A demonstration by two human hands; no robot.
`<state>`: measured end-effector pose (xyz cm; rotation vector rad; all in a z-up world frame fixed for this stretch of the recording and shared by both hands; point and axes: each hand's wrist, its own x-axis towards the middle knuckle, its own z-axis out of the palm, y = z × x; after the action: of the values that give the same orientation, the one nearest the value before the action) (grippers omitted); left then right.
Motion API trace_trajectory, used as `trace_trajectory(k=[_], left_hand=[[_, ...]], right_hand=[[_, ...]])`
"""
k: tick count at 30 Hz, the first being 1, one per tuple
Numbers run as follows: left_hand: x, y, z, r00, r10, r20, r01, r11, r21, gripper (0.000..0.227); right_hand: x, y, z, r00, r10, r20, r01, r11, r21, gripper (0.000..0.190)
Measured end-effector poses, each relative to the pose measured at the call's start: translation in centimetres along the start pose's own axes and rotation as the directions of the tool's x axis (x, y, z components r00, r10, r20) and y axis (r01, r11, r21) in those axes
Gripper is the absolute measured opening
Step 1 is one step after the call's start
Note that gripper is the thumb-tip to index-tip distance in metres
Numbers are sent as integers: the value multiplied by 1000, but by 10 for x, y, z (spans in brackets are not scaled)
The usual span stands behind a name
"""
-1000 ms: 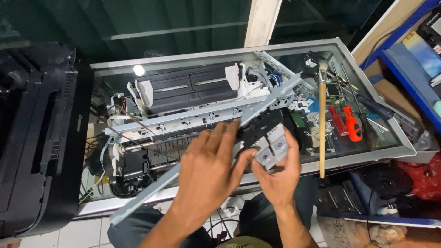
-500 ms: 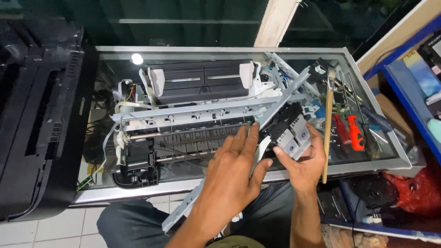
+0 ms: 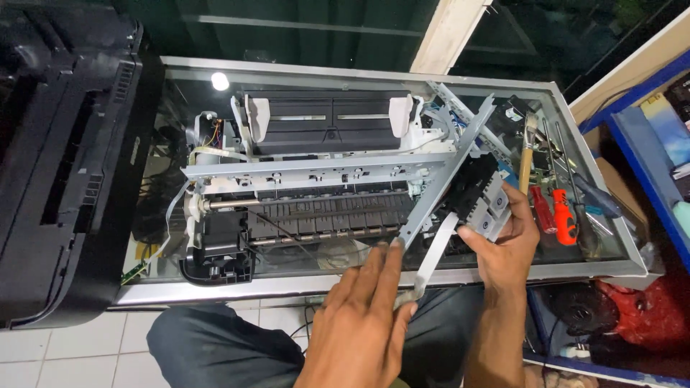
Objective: The person is sitting on the floor and working on the internal components of a disassembled printer placed on a glass table. They use their hands to manipulate a white metal frame, a black plastic part, and various wires, attempting to align and connect them within the printer's chassis.
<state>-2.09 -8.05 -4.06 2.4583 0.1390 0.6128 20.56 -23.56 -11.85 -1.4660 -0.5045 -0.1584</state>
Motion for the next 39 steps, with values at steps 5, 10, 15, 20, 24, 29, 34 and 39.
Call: trace_trajectory(k=[5, 10, 15, 20, 24, 29, 34, 39], left_hand=[[-7, -6, -19, 975, -11, 221, 75, 956, -283, 63], [-2, -3, -42, 944, 26, 330, 164, 829, -535, 63], [3, 2, -56, 883, 38, 468, 317, 687, -654, 63], [3, 11, -52, 892, 83, 444, 305, 614, -728, 67], [4, 14, -41, 910, 137, 391, 220, 641, -735, 66], [3, 15, -41, 923, 128, 362, 202, 640, -741, 61], [5, 17, -44, 914, 124, 385, 218, 651, -727, 61], [8, 17, -54, 916, 97, 390, 241, 644, -726, 57]], right_hand=[[4, 4, 0, 999, 12, 39, -16, 994, 111, 90], [12, 26, -13, 997, 4, 77, -18, 984, 175, 77], [19, 1, -6, 980, 21, 199, -57, 983, 172, 92], [32, 3, -16, 948, 14, 318, -86, 973, 214, 91], [35, 13, -20, 944, 62, 325, -148, 958, 247, 78], [36, 9, -16, 924, 47, 378, -174, 935, 310, 83], [37, 18, -19, 930, 83, 357, -204, 926, 317, 85], [36, 13, -16, 918, 63, 391, -234, 883, 406, 85]])
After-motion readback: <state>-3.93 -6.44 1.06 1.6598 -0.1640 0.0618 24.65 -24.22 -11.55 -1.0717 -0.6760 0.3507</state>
